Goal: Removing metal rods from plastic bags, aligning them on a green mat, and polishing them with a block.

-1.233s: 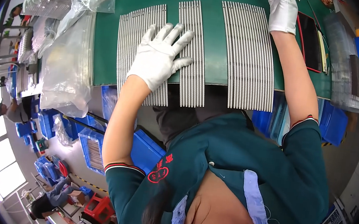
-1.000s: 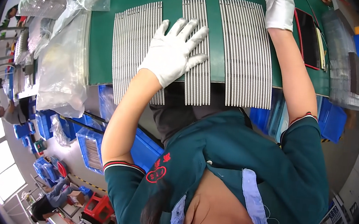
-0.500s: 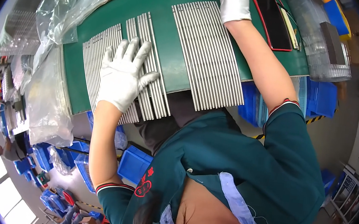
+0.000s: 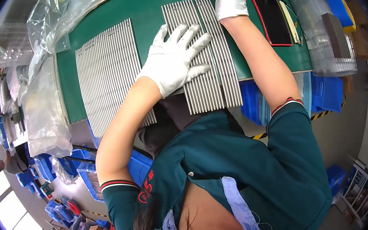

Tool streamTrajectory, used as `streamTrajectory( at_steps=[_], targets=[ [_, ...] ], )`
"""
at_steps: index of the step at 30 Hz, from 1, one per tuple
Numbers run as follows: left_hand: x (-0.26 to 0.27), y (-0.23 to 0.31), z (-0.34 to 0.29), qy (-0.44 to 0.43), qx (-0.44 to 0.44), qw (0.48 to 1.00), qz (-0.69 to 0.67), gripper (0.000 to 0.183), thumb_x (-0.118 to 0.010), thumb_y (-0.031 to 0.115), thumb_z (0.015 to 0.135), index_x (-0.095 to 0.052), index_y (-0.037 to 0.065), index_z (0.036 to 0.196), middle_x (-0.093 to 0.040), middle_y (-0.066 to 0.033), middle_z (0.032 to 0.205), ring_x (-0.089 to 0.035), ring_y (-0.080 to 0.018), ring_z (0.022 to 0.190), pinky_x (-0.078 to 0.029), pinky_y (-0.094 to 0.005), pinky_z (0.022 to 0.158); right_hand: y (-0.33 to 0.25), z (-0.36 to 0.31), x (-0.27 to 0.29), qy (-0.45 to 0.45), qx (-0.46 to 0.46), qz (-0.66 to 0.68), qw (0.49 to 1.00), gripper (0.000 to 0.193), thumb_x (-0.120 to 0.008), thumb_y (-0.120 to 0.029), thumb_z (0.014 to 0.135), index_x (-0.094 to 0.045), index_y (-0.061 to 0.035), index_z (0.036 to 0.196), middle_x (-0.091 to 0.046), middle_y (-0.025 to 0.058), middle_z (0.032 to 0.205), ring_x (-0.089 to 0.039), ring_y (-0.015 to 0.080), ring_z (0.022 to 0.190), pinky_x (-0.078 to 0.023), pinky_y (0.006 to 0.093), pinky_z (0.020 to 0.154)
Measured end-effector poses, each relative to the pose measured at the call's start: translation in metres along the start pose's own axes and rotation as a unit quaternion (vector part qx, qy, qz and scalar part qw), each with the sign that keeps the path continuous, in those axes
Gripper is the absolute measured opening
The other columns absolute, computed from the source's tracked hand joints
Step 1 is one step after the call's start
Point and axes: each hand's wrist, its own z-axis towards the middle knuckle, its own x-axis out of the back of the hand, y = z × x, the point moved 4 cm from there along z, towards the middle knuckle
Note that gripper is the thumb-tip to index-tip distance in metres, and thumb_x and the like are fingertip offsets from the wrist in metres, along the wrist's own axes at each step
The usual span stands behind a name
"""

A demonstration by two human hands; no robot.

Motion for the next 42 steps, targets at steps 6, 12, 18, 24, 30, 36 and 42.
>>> streamTrajectory(
  at_steps=[6,12,18,24,30,36,42],
  targets=[
    [0.008,-0.024,-0.036,-0.036,0.021,0.999,0.015,0.066,-0.046,0.053,0.092,-0.035,0.020,0.147,-0.037,-0.0139,0.150,-0.034,-0.0331,0.139,-0.021,-0.0516,0.114,-0.003,0.000,0.004,0.028,-0.018,0.031,0.999,0.042,-0.062,-0.026,0.095,-0.053,-0.0090,0.132,-0.059,0.0036,0.116,-0.057,0.0163,0.099,-0.049,0.0318,0.089],
    [0.011,-0.029,-0.048,-0.047,0.041,0.998,0.025,0.064,-0.047,0.051,0.093,-0.034,0.020,0.148,-0.037,-0.0136,0.151,-0.034,-0.0321,0.139,-0.021,-0.0513,0.114,-0.001,-0.007,-0.004,0.008,-0.019,0.019,1.000,0.047,-0.063,-0.028,0.094,-0.050,-0.0083,0.135,-0.057,0.0045,0.119,-0.057,0.0171,0.103,-0.048,0.0325,0.091],
    [0.006,-0.013,-0.029,-0.008,0.038,0.999,0.011,0.064,-0.046,0.054,0.092,-0.038,0.020,0.146,-0.039,-0.0123,0.149,-0.035,-0.0295,0.138,-0.021,-0.0540,0.113,0.004,-0.006,-0.003,-0.010,-0.027,0.012,1.000,0.048,-0.062,-0.029,0.094,-0.050,-0.0052,0.134,-0.057,0.0056,0.117,-0.056,0.0163,0.102,-0.049,0.0323,0.091],
    [-0.002,0.003,-0.006,-0.013,0.017,1.000,-0.007,0.078,-0.044,0.068,0.086,-0.037,0.019,0.147,-0.036,-0.0127,0.151,-0.031,-0.0320,0.140,-0.019,-0.0564,0.113,0.003,-0.009,-0.003,0.007,-0.021,0.010,1.000,0.045,-0.061,-0.028,0.095,-0.051,-0.0056,0.133,-0.058,0.0056,0.115,-0.057,0.0157,0.098,-0.050,0.0315,0.089],
    [0.009,-0.007,-0.025,-0.015,0.039,0.999,-0.022,0.078,-0.050,0.067,0.083,-0.039,0.020,0.145,-0.038,-0.0149,0.149,-0.033,-0.0317,0.139,-0.020,-0.0561,0.113,0.009,-0.003,0.003,0.002,-0.034,0.015,0.999,0.044,-0.061,-0.028,0.095,-0.052,-0.0032,0.130,-0.059,0.0065,0.109,-0.058,0.0155,0.095,-0.050,0.0303,0.086],
    [0.022,0.011,-0.084,-0.104,0.074,0.991,-0.037,0.088,-0.060,0.065,0.076,-0.036,0.017,0.147,-0.038,-0.0145,0.149,-0.035,-0.0297,0.138,-0.017,-0.0557,0.114,0.010,-0.001,0.008,0.017,-0.024,0.009,1.000,0.041,-0.061,-0.027,0.095,-0.054,-0.0024,0.127,-0.059,0.0074,0.106,-0.058,0.0165,0.094,-0.052,0.0315,0.086],
    [0.028,0.033,-0.105,-0.114,0.083,0.988,-0.057,0.083,-0.060,0.062,0.078,-0.037,0.020,0.146,-0.039,-0.0126,0.148,-0.036,-0.0297,0.137,-0.017,-0.0563,0.114,0.010,-0.005,0.000,0.013,-0.034,0.010,0.999,0.042,-0.062,-0.028,0.095,-0.054,-0.0047,0.128,-0.059,0.0057,0.108,-0.058,0.0153,0.094,-0.050,0.0308,0.086]
  ],
)
